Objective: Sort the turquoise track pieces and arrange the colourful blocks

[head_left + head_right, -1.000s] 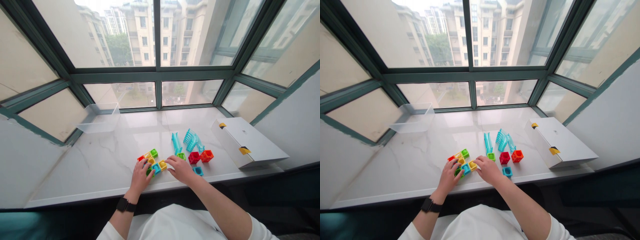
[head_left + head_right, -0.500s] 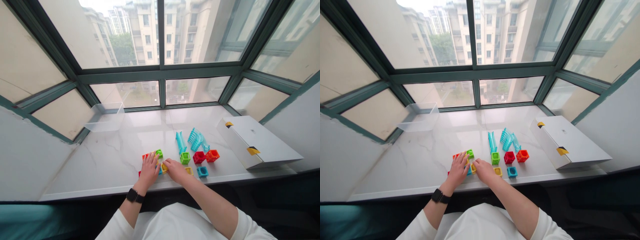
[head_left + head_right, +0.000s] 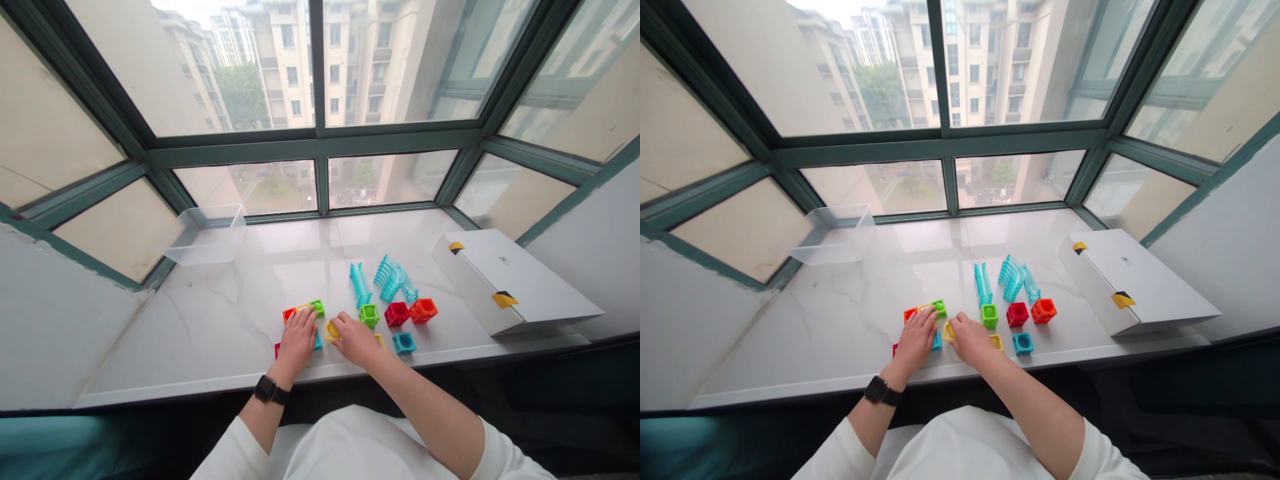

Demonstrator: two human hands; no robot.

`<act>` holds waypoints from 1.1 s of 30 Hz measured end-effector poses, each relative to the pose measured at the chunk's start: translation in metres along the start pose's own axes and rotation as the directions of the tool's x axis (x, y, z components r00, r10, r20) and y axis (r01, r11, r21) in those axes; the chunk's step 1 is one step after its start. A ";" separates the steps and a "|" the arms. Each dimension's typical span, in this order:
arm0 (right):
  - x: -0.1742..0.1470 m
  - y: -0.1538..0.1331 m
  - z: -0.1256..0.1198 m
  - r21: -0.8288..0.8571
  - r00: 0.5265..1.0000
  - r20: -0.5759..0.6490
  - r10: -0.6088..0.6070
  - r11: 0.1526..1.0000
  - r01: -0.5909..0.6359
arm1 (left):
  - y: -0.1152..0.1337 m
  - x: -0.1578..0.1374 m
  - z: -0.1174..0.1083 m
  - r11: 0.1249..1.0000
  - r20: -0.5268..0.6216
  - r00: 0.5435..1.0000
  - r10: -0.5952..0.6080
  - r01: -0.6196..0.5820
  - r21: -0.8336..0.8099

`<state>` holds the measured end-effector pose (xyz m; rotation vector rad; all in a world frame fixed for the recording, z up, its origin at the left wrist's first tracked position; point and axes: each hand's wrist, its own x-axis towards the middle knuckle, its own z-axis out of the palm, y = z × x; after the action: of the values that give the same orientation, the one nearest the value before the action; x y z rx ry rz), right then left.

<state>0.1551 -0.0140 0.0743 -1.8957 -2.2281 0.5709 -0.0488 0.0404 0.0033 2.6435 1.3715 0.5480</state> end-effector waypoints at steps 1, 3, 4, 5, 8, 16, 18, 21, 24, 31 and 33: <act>-0.003 0.001 -0.004 0.037 0.999 -0.037 -0.014 0.999 0.016 | 0.000 0.000 0.000 1.000 -0.003 1.000 0.005 -0.005 -0.007; -0.010 0.003 -0.012 0.153 0.990 -0.127 -0.055 0.985 0.074 | -0.002 0.001 -0.002 1.000 -0.006 1.000 0.020 -0.020 -0.022; -0.015 0.005 -0.017 0.230 0.981 -0.178 -0.074 0.966 0.115 | -0.003 0.002 -0.003 0.999 -0.005 1.000 0.029 -0.030 -0.029; -0.020 0.007 -0.022 0.314 0.969 -0.230 -0.086 0.936 0.158 | -0.005 0.002 -0.004 0.999 -0.001 0.999 0.040 -0.040 -0.037; -0.037 0.014 -0.036 0.528 0.934 -0.352 -0.054 0.813 0.246 | -0.011 0.003 -0.009 0.995 0.026 0.996 0.084 -0.082 -0.055; -0.075 0.028 -0.034 0.922 0.943 -0.284 0.174 0.320 0.219 | 0.023 0.003 -0.028 0.943 -0.044 0.998 -0.046 0.029 -0.331; -0.077 0.026 -0.025 0.959 0.949 -0.245 0.197 0.191 0.208 | 0.048 -0.001 -0.035 0.790 0.003 0.998 -0.066 0.054 -0.611; -0.077 0.020 -0.017 0.967 0.953 -0.232 0.195 0.149 0.205 | 0.083 -0.007 -0.045 0.353 0.116 0.993 -0.020 0.116 -0.928; -0.076 0.014 -0.017 0.963 0.952 -0.240 0.189 0.167 0.210 | 0.103 -0.009 -0.054 -0.005 0.187 0.982 -0.040 0.187 -0.982; -0.072 0.005 -0.023 0.953 0.961 -0.256 0.108 0.197 0.232 | 0.109 -0.007 -0.072 -0.226 0.257 0.963 -0.077 0.234 -0.945; -0.071 0.006 -0.023 0.937 0.956 -0.284 0.080 0.234 0.259 | 0.109 -0.006 -0.077 -0.213 0.235 0.971 -0.053 0.219 -0.952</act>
<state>0.1820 -0.0787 0.1021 -0.9968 -1.1389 1.2107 0.0036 -0.0330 0.1017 1.0084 0.5134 0.8920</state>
